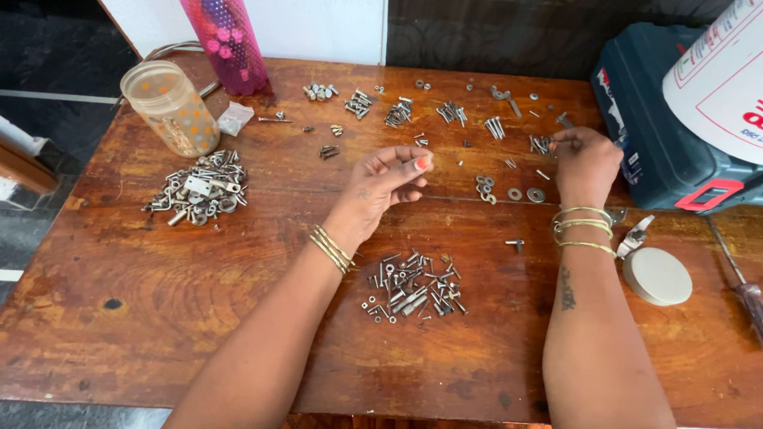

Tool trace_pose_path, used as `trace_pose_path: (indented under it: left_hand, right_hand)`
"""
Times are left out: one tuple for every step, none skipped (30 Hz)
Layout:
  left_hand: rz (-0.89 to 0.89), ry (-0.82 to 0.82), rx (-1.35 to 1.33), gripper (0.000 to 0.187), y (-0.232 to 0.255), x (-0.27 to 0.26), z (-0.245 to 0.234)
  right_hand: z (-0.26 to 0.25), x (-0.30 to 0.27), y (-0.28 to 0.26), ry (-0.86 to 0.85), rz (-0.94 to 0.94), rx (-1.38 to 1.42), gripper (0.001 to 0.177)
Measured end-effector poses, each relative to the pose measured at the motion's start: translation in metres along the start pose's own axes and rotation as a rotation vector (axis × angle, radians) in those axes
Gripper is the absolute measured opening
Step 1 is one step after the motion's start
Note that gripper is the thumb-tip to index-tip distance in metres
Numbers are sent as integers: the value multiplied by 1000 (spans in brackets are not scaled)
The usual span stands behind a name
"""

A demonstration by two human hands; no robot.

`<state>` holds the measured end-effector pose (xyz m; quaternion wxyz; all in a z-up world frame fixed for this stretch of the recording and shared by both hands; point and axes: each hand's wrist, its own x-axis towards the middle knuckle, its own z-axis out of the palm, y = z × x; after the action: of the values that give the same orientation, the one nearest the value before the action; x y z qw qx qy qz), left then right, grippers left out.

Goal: The person sorts a variety of screws, bolts, and nuts on a wooden table, picking up individual items and moving them between different piles.

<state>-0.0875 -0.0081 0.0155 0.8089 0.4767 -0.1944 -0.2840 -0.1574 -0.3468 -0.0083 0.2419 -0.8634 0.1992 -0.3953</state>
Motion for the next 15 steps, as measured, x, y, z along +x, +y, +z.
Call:
trace_pose_path:
  left_hand:
    - [0, 4, 0, 22, 0, 0, 1]
    - [-2, -4, 3, 21, 1, -1, 2]
    - [-4, -12, 6, 21, 1, -1, 2]
    - [-4, -8, 8, 21, 1, -1, 3]
    - [-14, -27, 23, 21, 2, -1, 4]
    - [-24, -47, 38, 22, 2, -1, 5]
    - [-25, -44, 41, 22, 2, -2, 5]
    - [-30, -44, 45, 22, 2, -2, 6]
    - [-35, -43, 48, 22, 2, -2, 6]
    - [-32, -41, 52, 22, 2, -2, 5]
    - [-36, -47, 109, 21, 1, -2, 4]
    - [-40, -51, 165, 21, 0, -2, 3]
    - [-38, -47, 167, 21, -1, -1, 3]
    - [-62, -79, 201, 23, -4, 0, 3]
    - [-86, -112, 235, 24, -6, 1, 3]
  right_hand:
    - [1, -2, -4, 39, -76, -65, 11]
    - [2, -4, -7, 77, -152, -129, 10]
    - [1, -5, -8, 73, -152, -126, 10]
    - [1, -6, -9, 88, -195, -234, 9]
    - [2, -6, -9, 104, -237, -342, 9]
    - [4, -7, -9, 102, -236, -338, 9]
    - [6, -7, -8, 108, -235, -378, 10]
    - [7, -6, -6, 117, -234, -419, 12]
    - [8, -6, -4, 118, -233, -415, 12]
    - [10, -5, -2, 115, -241, -444, 10]
    - [11, -5, -1, 113, -249, -473, 10]
    - [12, -5, 1, 113, -252, -468, 10]
    - [14, -4, 2, 125, -254, -482, 9]
    - [15, -5, 4, 134, -256, -497, 10]
    - [16, -5, 6, 132, -258, -493, 10]
